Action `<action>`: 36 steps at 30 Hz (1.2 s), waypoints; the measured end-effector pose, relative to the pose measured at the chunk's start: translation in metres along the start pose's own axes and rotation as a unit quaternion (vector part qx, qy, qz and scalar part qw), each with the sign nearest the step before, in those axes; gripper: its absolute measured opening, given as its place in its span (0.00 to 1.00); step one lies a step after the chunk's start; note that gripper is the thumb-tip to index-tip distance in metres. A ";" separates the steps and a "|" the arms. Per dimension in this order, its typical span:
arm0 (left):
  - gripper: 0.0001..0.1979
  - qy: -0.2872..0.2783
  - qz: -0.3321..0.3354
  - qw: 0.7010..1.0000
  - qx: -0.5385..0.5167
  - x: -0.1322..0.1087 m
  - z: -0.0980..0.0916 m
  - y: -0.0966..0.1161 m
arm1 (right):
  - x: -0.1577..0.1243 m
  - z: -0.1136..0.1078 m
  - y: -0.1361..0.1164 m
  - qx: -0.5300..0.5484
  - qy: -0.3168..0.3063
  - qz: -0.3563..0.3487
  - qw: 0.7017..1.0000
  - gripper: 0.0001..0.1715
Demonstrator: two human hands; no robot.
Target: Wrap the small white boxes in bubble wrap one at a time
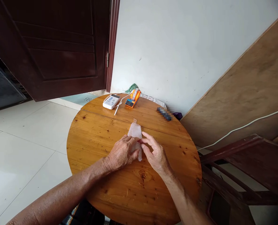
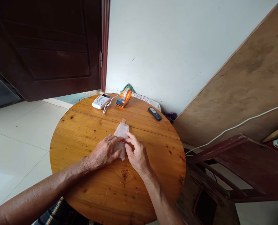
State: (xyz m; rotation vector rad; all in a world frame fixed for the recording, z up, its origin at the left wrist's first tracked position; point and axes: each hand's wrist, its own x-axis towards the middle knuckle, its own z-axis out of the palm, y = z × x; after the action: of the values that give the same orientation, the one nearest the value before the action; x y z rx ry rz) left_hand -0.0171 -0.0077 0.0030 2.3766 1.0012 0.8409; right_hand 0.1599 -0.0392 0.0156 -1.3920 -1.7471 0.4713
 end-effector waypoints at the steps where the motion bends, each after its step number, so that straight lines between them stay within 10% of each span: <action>1: 0.16 0.002 -0.002 1.000 0.004 0.000 0.000 0.000 | 0.002 -0.002 0.002 0.016 0.014 0.012 1.000 0.22; 13: 0.15 0.003 0.007 1.000 -0.006 0.000 -0.001 0.002 | 0.061 0.002 0.016 0.131 -0.035 0.322 0.937 0.24; 36: 0.10 0.085 -0.029 0.996 0.003 -0.007 0.004 0.001 | 0.044 0.000 -0.020 0.135 -0.026 0.110 0.984 0.07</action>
State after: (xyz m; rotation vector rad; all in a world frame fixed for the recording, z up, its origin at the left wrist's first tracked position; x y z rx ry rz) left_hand -0.0177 -0.0139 -0.0015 2.3003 1.1345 1.0330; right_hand 0.1458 -0.0044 0.0467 -1.3892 -1.5099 0.8404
